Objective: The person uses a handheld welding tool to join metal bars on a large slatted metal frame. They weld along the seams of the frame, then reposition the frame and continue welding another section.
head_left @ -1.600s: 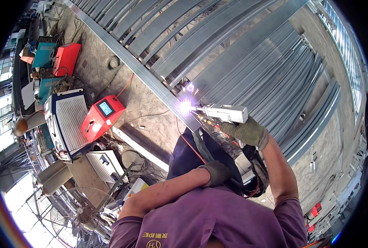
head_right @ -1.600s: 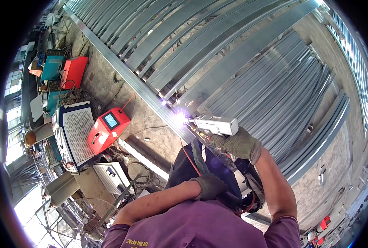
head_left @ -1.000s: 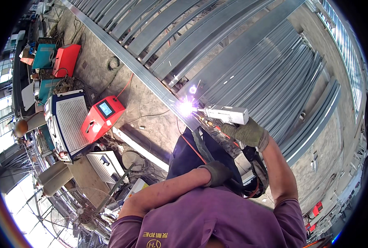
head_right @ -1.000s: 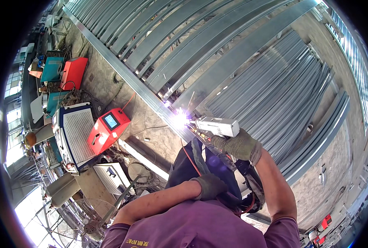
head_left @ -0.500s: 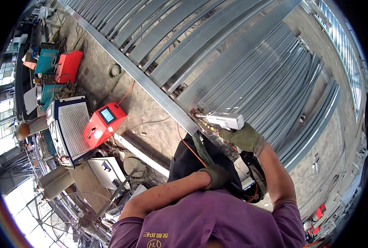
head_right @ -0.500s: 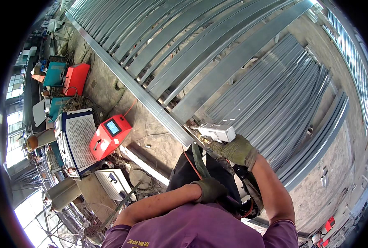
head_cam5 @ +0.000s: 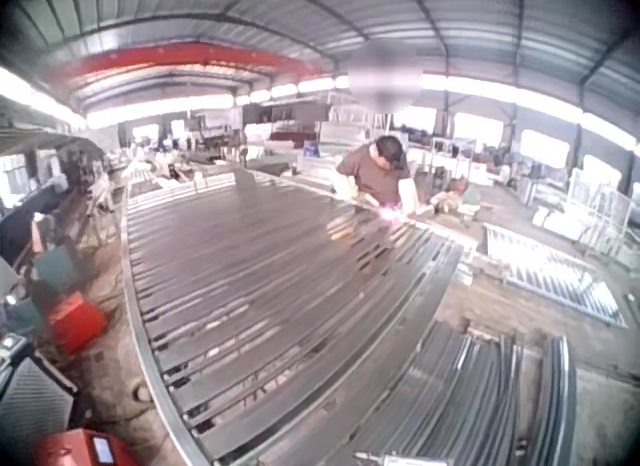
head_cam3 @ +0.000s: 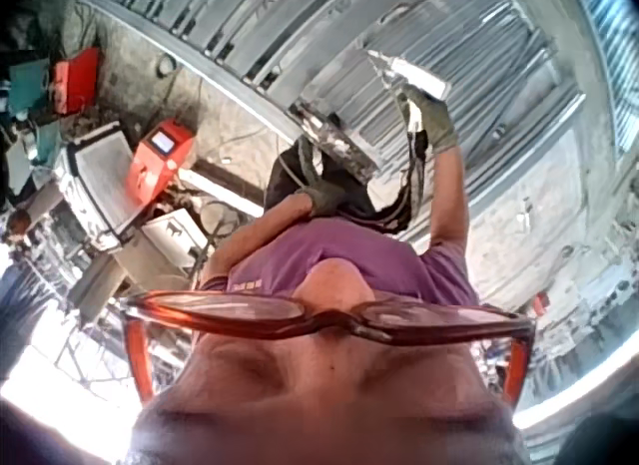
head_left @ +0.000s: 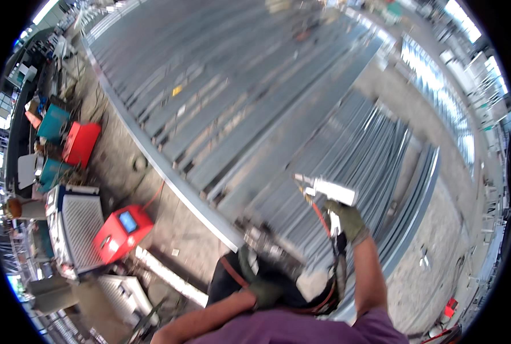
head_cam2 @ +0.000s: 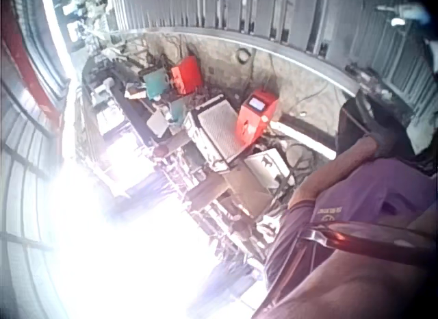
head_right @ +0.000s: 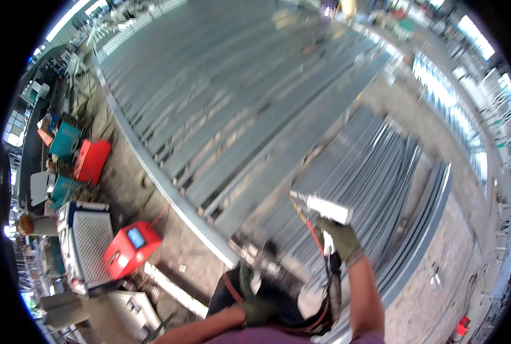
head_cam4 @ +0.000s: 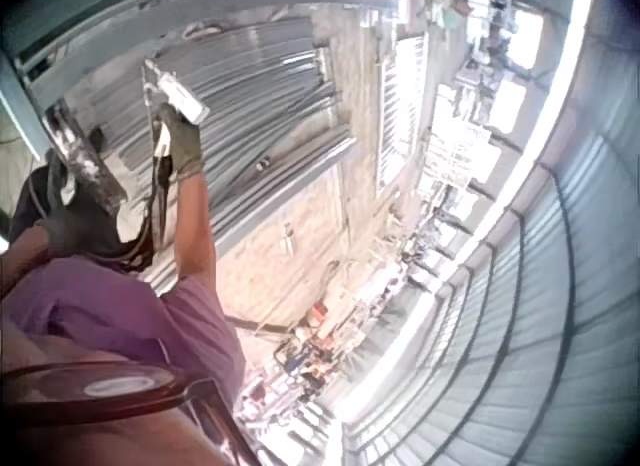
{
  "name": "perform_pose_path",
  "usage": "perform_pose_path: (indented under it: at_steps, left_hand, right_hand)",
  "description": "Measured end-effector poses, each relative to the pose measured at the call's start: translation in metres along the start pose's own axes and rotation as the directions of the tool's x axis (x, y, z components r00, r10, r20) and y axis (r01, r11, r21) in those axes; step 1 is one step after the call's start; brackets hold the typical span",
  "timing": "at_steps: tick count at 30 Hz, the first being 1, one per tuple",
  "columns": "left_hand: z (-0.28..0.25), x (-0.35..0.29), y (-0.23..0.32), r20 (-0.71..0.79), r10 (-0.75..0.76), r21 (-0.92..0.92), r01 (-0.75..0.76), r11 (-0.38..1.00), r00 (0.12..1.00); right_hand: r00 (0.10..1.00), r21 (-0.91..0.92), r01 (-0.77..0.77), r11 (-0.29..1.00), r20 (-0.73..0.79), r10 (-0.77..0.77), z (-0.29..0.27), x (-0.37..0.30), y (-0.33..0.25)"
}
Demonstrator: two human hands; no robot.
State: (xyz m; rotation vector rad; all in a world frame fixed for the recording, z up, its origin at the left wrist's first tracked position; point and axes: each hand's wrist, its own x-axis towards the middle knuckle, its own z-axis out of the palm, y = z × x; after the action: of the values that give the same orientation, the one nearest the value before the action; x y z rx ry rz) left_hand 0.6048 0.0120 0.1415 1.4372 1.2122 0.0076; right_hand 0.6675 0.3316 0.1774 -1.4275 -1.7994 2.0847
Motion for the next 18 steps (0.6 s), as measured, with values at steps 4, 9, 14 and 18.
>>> perform_pose_path:
  at_steps: [4,9,14,18]
  left_hand:
    - [-0.014,-0.019,-0.007,-0.046,-0.029,-0.157,0.021,0.987,0.999]
    - [-0.047,-0.050,-0.014,-0.145,-0.119,-0.245,0.081,0.966,0.982]
    - [-0.058,-0.084,-0.014,-0.331,-0.062,-0.501,-0.120,0.857,0.942]
    - [-0.021,-0.074,-0.041,-0.244,0.056,-0.939,-0.250,0.238,0.968]
  right_hand:
    - [0.971,0.359,0.095,0.929,-0.240,-0.006,-0.044,0.003,-0.023]
    - [0.869,0.485,0.318,0.815,-0.493,-0.046,-0.059,0.001,-0.039]
    - [0.830,0.536,0.414,0.736,-0.554,-0.064,-0.022,-0.034,-0.052]
    - [0.857,0.511,0.428,0.746,-0.492,-0.155,0.061,-0.044,-0.064]
